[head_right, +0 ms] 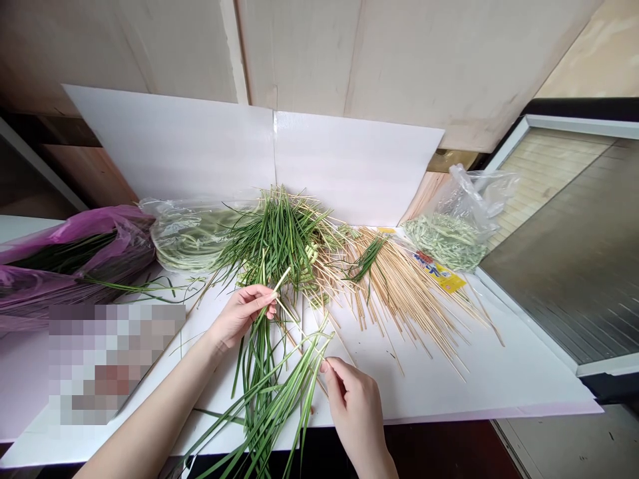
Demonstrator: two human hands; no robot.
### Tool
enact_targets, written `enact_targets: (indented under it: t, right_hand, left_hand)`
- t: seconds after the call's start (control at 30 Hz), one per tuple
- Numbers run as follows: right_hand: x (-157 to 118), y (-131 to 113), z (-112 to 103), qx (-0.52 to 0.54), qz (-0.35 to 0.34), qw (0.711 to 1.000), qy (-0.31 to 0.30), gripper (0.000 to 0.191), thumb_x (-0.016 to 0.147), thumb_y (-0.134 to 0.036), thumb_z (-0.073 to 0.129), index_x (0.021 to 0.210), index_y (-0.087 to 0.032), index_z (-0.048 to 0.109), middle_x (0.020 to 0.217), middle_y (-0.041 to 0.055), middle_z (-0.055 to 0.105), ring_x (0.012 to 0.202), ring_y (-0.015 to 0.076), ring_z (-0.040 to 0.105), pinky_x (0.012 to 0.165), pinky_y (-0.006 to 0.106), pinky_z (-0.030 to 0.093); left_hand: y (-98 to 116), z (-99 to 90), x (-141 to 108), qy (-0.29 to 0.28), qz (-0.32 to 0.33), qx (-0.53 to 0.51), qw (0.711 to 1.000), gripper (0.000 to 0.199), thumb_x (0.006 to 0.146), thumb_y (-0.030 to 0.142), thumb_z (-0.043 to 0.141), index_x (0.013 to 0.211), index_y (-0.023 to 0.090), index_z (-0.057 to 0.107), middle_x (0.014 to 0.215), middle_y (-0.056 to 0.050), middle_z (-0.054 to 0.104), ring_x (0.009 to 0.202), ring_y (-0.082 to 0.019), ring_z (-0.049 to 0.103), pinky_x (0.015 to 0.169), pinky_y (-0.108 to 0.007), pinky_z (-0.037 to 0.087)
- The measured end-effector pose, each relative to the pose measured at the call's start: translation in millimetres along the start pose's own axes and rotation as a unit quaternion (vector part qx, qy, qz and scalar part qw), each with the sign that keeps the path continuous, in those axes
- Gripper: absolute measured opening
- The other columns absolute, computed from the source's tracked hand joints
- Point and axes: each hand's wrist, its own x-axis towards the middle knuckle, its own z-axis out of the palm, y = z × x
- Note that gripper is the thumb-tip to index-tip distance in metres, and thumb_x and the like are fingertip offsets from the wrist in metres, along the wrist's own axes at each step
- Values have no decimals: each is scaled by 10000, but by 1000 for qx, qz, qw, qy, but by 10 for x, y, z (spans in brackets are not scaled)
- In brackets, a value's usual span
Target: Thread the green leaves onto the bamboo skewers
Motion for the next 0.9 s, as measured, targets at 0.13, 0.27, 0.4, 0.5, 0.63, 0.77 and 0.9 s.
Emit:
enact_targets:
  t: [0.13,0.27,0.4,0.5,0.63,0.77,0.9]
  right_hand:
    - [-5,10,4,-10,-3,1000,4,393,1013,-387,403,781,-179,642,583,-46,325,499,119,256,458,247,233]
    - [-7,18,21,-10,-7,1000,6,399,1014,-389,400,779,-180,647,574,-46,331,491,120,271,455,243,238]
    - [-8,12,57,-9,-15,1000,13,391,1019,-381,406,787,-179,646,576,-30,449,487,121,378,472,225,305]
    - [-5,-9,65,-3,-21,1000,10,371,1025,-364,405,815,-180,648,626,0,565,527,134,483,520,215,381]
    - [-3,-49,65,2,-23,1000,12,368,1026,-354,406,832,-181,665,652,16,622,546,141,544,531,216,422]
    - [-13,-59,108,3,-25,1000,19,375,1027,-360,405,837,-176,672,654,26,638,539,146,557,521,218,436]
    - [-19,-42,134,20,-13,1000,19,361,1025,-384,422,839,-176,650,665,24,630,558,149,562,540,211,445]
  left_hand:
    - [-10,6,10,32,21,-5,999,180,723,270,818,823,136,750,679,-22,678,574,-92,599,587,-213,482]
    - [0,16,10,38,7,-13,999,192,691,280,837,776,131,751,645,-12,662,531,-80,567,555,-211,458]
    - [-30,96,-20,0,-18,1,1000,192,668,263,850,697,122,722,649,-9,662,516,-73,561,578,-217,459]
    - [-106,188,-58,-44,-50,10,998,225,641,251,865,759,125,722,679,-14,679,535,-89,587,597,-234,477]
    - [-214,278,-98,-81,-78,32,993,336,606,227,883,890,138,727,624,2,670,549,-107,607,588,-224,465]
    - [-259,293,-107,-104,-83,47,990,315,609,233,882,862,129,727,628,-10,671,550,-100,584,548,-203,417]
    - [-160,265,-120,-101,-20,55,993,322,657,254,856,935,151,730,700,-14,669,616,-116,598,617,-228,460]
